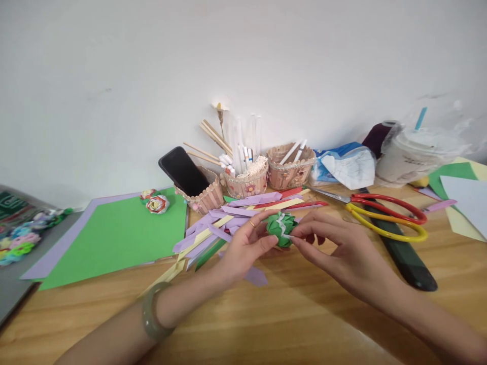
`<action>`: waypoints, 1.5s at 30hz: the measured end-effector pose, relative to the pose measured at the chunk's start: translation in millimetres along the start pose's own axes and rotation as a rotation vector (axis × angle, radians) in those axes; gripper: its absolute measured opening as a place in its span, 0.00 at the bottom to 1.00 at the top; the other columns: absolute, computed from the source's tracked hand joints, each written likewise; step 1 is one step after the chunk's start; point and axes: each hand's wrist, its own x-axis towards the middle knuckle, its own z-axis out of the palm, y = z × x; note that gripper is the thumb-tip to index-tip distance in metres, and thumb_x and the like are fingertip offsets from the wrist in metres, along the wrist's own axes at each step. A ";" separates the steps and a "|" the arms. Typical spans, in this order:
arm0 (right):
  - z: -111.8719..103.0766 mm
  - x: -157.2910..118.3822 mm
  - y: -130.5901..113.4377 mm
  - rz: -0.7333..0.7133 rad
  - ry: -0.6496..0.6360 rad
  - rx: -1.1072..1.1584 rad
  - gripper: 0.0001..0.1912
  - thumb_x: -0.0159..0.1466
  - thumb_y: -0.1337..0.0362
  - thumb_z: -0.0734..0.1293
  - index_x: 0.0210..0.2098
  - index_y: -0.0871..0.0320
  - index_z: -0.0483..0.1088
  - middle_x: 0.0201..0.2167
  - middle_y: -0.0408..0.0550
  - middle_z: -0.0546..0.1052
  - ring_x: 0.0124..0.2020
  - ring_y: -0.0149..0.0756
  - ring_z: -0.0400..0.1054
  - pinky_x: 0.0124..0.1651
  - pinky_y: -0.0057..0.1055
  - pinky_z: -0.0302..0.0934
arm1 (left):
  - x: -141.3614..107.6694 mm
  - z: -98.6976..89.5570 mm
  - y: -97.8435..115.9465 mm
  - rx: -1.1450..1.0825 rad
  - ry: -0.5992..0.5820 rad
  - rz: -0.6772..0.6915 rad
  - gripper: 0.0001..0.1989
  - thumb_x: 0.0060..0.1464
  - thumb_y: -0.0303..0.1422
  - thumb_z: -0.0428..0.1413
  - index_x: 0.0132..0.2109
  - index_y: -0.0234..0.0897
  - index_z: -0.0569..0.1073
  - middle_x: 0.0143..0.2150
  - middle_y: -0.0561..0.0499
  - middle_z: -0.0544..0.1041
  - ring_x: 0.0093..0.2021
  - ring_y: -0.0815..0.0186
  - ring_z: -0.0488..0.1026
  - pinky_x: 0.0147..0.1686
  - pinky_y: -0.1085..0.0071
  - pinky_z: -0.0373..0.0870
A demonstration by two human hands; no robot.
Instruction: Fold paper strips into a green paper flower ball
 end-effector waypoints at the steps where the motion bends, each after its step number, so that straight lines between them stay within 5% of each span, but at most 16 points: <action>1: 0.3 -0.3 0.1 -0.014 0.007 -0.006 0.05 0.58 0.72 0.63 0.27 0.59 0.70 0.25 0.44 0.72 0.24 0.29 0.63 0.26 0.26 0.60 | 0.4 -0.2 -0.2 0.002 -0.009 0.004 0.23 0.44 0.31 0.62 0.49 0.45 0.70 0.47 0.49 0.73 0.47 0.62 0.70 0.42 0.67 0.69; 5: 2.9 -3.2 1.3 -0.087 0.051 -0.117 0.05 0.58 0.71 0.63 0.28 0.58 0.70 0.26 0.45 0.73 0.25 0.29 0.65 0.27 0.26 0.61 | 1.8 -0.8 -1.1 0.013 -0.018 0.032 0.26 0.38 0.27 0.65 0.47 0.44 0.72 0.46 0.51 0.74 0.48 0.62 0.69 0.44 0.67 0.67; 11: 8.9 -10.0 2.0 -0.363 0.156 -0.676 0.04 0.57 0.71 0.64 0.28 0.59 0.71 0.25 0.48 0.75 0.24 0.36 0.68 0.26 0.32 0.58 | 2.1 1.3 -1.2 0.003 0.039 0.013 0.23 0.38 0.25 0.64 0.45 0.41 0.72 0.41 0.52 0.75 0.40 0.67 0.71 0.37 0.71 0.70; 13: 7.5 -9.5 -0.2 -0.329 0.147 -0.585 0.05 0.58 0.71 0.63 0.29 0.59 0.71 0.25 0.48 0.75 0.25 0.36 0.68 0.26 0.32 0.60 | 1.8 1.6 -0.8 0.001 0.067 0.008 0.24 0.37 0.24 0.64 0.45 0.40 0.72 0.40 0.51 0.75 0.40 0.66 0.71 0.36 0.71 0.70; 17: -0.1 -2.6 -4.6 -0.028 0.007 -0.012 0.09 0.61 0.69 0.60 0.29 0.58 0.72 0.26 0.46 0.75 0.26 0.31 0.68 0.27 0.27 0.62 | 1.4 0.1 -0.6 0.012 0.070 0.018 0.25 0.37 0.25 0.64 0.46 0.40 0.71 0.42 0.50 0.75 0.41 0.65 0.71 0.36 0.72 0.69; 20: -3.7 2.7 -4.7 0.150 -0.064 0.175 0.10 0.61 0.65 0.63 0.26 0.57 0.73 0.25 0.45 0.75 0.27 0.32 0.68 0.26 0.26 0.62 | 1.4 -1.2 -1.4 0.018 0.054 0.021 0.25 0.37 0.25 0.64 0.46 0.42 0.71 0.42 0.51 0.75 0.41 0.66 0.71 0.35 0.72 0.69; 31: -1.2 4.4 -2.9 0.287 -0.094 0.262 0.15 0.57 0.53 0.65 0.23 0.58 0.72 0.21 0.44 0.73 0.23 0.31 0.64 0.23 0.27 0.58 | 2.8 -1.4 -1.8 0.028 0.049 0.038 0.25 0.35 0.24 0.65 0.44 0.42 0.72 0.44 0.51 0.74 0.43 0.64 0.70 0.40 0.69 0.68; 40: -4.3 4.1 0.3 0.306 -0.182 0.303 0.15 0.61 0.56 0.62 0.25 0.58 0.73 0.24 0.45 0.75 0.28 0.33 0.68 0.29 0.27 0.62 | 3.3 -2.7 -2.0 0.024 0.045 0.029 0.25 0.36 0.24 0.65 0.45 0.42 0.72 0.43 0.51 0.74 0.40 0.67 0.71 0.40 0.70 0.68; 45: 3.2 0.9 0.0 0.344 -0.111 0.363 0.14 0.61 0.56 0.62 0.26 0.57 0.73 0.26 0.45 0.77 0.30 0.36 0.71 0.33 0.29 0.65 | 2.7 -1.3 -0.5 0.037 0.081 0.016 0.26 0.36 0.25 0.65 0.46 0.41 0.71 0.43 0.50 0.74 0.39 0.67 0.71 0.35 0.73 0.68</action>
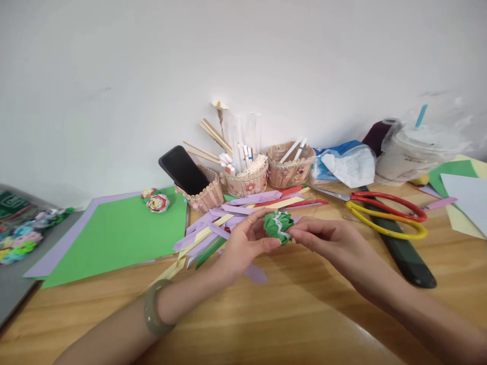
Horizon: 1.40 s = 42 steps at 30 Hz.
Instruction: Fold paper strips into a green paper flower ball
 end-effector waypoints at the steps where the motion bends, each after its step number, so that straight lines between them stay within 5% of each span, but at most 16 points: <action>1: 2.2 -0.7 0.2 0.001 0.022 0.005 0.14 0.60 0.56 0.63 0.26 0.58 0.73 0.27 0.45 0.77 0.31 0.36 0.71 0.34 0.29 0.65 | 0.1 0.0 -0.1 0.003 0.006 0.003 0.25 0.37 0.25 0.65 0.46 0.41 0.71 0.42 0.50 0.74 0.38 0.68 0.71 0.34 0.73 0.68; 6: 12.1 -3.5 1.4 -0.034 0.138 -0.035 0.13 0.61 0.56 0.63 0.26 0.57 0.72 0.28 0.47 0.77 0.32 0.37 0.71 0.33 0.30 0.66 | -0.1 -1.3 -0.7 -0.001 0.003 0.020 0.24 0.38 0.26 0.64 0.45 0.41 0.70 0.41 0.52 0.74 0.39 0.67 0.71 0.34 0.73 0.68; 12: 11.2 -3.9 3.7 -0.280 0.192 -0.218 0.07 0.61 0.66 0.62 0.31 0.58 0.72 0.28 0.47 0.75 0.29 0.33 0.69 0.28 0.27 0.64 | -1.2 -2.0 0.9 -0.010 -0.020 0.012 0.25 0.40 0.28 0.63 0.47 0.41 0.68 0.39 0.52 0.74 0.35 0.69 0.72 0.32 0.74 0.68; 18: 8.9 -8.7 9.2 -0.666 0.356 -0.825 0.05 0.59 0.72 0.64 0.34 0.58 0.70 0.28 0.47 0.75 0.27 0.33 0.69 0.29 0.29 0.61 | -2.6 1.2 2.0 -0.016 -0.024 -0.009 0.24 0.38 0.27 0.64 0.46 0.41 0.69 0.39 0.52 0.74 0.35 0.69 0.72 0.34 0.73 0.67; 21: 9.4 -13.2 10.7 -0.738 0.368 -1.059 0.05 0.59 0.71 0.65 0.36 0.59 0.68 0.27 0.48 0.75 0.27 0.35 0.68 0.28 0.32 0.58 | -3.3 2.7 1.9 -0.035 -0.008 -0.021 0.24 0.37 0.27 0.64 0.45 0.41 0.69 0.39 0.53 0.74 0.37 0.68 0.71 0.36 0.71 0.67; 28: 10.5 -15.5 13.7 -0.783 0.372 -0.965 0.08 0.59 0.72 0.65 0.39 0.60 0.69 0.27 0.47 0.74 0.28 0.34 0.68 0.30 0.30 0.61 | -2.5 1.3 0.6 -0.038 -0.017 -0.002 0.23 0.37 0.26 0.65 0.44 0.42 0.68 0.39 0.54 0.74 0.36 0.69 0.72 0.36 0.72 0.68; 31: 11.7 -11.0 12.3 -0.685 0.336 -0.660 0.09 0.59 0.73 0.64 0.38 0.58 0.71 0.28 0.47 0.74 0.28 0.32 0.68 0.29 0.28 0.62 | -2.0 0.6 -0.1 -0.040 -0.014 0.011 0.23 0.38 0.26 0.64 0.44 0.42 0.68 0.39 0.54 0.74 0.35 0.70 0.72 0.34 0.73 0.68; 35: 11.0 -4.7 5.8 -0.292 0.200 -0.183 0.07 0.60 0.68 0.63 0.30 0.55 0.74 0.27 0.46 0.74 0.29 0.32 0.69 0.27 0.27 0.63 | -1.2 -0.4 -0.1 -0.028 -0.002 0.028 0.24 0.38 0.26 0.64 0.44 0.42 0.68 0.39 0.54 0.73 0.34 0.70 0.71 0.29 0.74 0.68; 42: 10.4 -1.6 1.9 0.045 0.087 0.202 0.07 0.56 0.60 0.68 0.25 0.55 0.74 0.28 0.44 0.75 0.32 0.34 0.69 0.36 0.29 0.64 | -0.4 -1.3 -0.7 -0.053 -0.022 0.048 0.24 0.37 0.25 0.64 0.44 0.42 0.69 0.40 0.54 0.74 0.36 0.70 0.71 0.32 0.74 0.67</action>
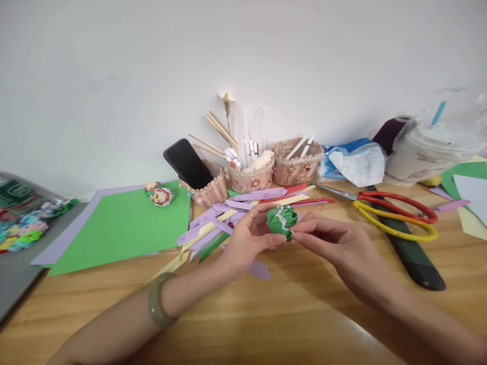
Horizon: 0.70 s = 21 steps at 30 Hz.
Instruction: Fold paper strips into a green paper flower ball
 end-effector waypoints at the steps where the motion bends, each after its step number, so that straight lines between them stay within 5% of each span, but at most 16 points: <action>1: 0.1 0.4 0.6 0.030 -0.006 0.025 0.07 0.55 0.60 0.68 0.25 0.56 0.74 0.28 0.43 0.75 0.32 0.34 0.69 0.37 0.29 0.64 | 0.1 0.1 -0.2 -0.002 -0.002 -0.001 0.24 0.37 0.25 0.64 0.44 0.42 0.69 0.41 0.54 0.74 0.37 0.70 0.71 0.33 0.74 0.67; 15: -2.3 1.5 -1.6 0.104 -0.062 0.017 0.11 0.57 0.56 0.66 0.24 0.57 0.70 0.25 0.41 0.72 0.30 0.31 0.66 0.35 0.27 0.60 | -0.3 2.4 1.4 -0.006 0.026 -0.056 0.24 0.35 0.26 0.65 0.43 0.42 0.69 0.39 0.54 0.73 0.37 0.69 0.70 0.34 0.72 0.66; 21: -1.1 -1.1 -6.5 -0.067 -0.012 -0.178 0.10 0.58 0.58 0.65 0.24 0.57 0.71 0.25 0.43 0.73 0.29 0.33 0.66 0.32 0.28 0.60 | -1.2 2.9 1.2 -0.028 0.003 -0.057 0.24 0.36 0.25 0.65 0.43 0.41 0.69 0.40 0.53 0.74 0.38 0.69 0.71 0.38 0.71 0.67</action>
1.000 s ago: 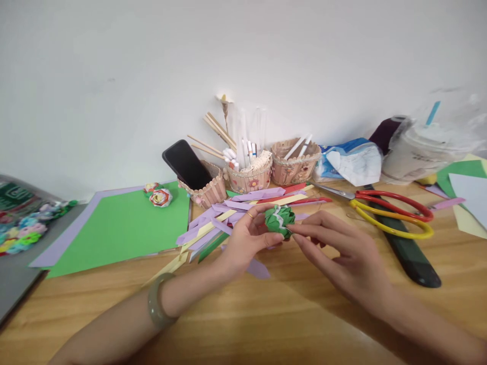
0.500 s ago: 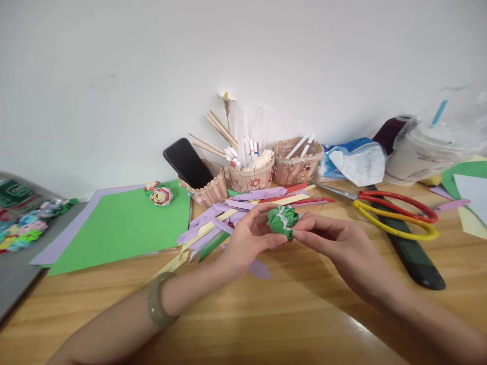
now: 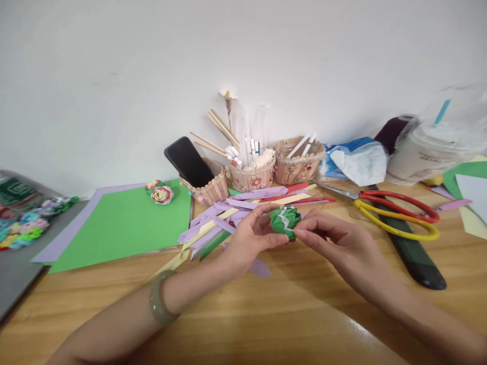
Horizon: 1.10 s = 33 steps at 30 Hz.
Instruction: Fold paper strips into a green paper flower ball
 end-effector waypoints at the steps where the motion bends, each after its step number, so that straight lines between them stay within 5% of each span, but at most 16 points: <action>1: 0.1 -0.8 -0.4 -0.045 0.021 -0.046 0.10 0.59 0.60 0.64 0.25 0.57 0.71 0.26 0.44 0.73 0.29 0.33 0.67 0.32 0.28 0.60 | -0.2 0.0 0.4 -0.001 0.001 -0.003 0.24 0.36 0.25 0.65 0.44 0.41 0.70 0.39 0.53 0.74 0.38 0.69 0.71 0.36 0.72 0.67; 9: -1.4 -6.1 8.4 -0.494 0.259 -0.350 0.12 0.59 0.74 0.63 0.40 0.56 0.71 0.31 0.47 0.72 0.30 0.32 0.67 0.30 0.28 0.62 | -1.3 -1.3 2.7 -0.048 -0.024 -0.049 0.26 0.38 0.30 0.64 0.48 0.43 0.69 0.41 0.51 0.75 0.33 0.67 0.74 0.34 0.70 0.68; 13: -1.8 -7.1 8.8 -0.647 0.227 -0.464 0.16 0.57 0.77 0.64 0.42 0.55 0.69 0.31 0.47 0.72 0.31 0.32 0.68 0.31 0.29 0.63 | -1.5 0.9 3.7 -0.079 -0.031 -0.055 0.26 0.38 0.30 0.64 0.48 0.42 0.71 0.41 0.51 0.75 0.32 0.68 0.74 0.35 0.69 0.69; 24: -3.1 -3.9 6.1 -0.412 0.229 -0.369 0.06 0.59 0.72 0.63 0.34 0.56 0.69 0.28 0.46 0.72 0.25 0.30 0.65 0.23 0.27 0.58 | -3.8 -0.9 6.4 -0.166 -0.123 -0.062 0.18 0.47 0.28 0.60 0.47 0.43 0.71 0.40 0.53 0.77 0.32 0.69 0.76 0.32 0.75 0.71; 33: -1.7 -2.5 6.9 -0.412 0.230 -0.387 0.06 0.57 0.72 0.63 0.32 0.55 0.68 0.26 0.45 0.71 0.23 0.30 0.64 0.22 0.27 0.58 | -1.4 2.2 5.6 -0.101 -0.093 -0.047 0.28 0.36 0.25 0.65 0.48 0.44 0.72 0.42 0.52 0.76 0.36 0.68 0.73 0.37 0.71 0.71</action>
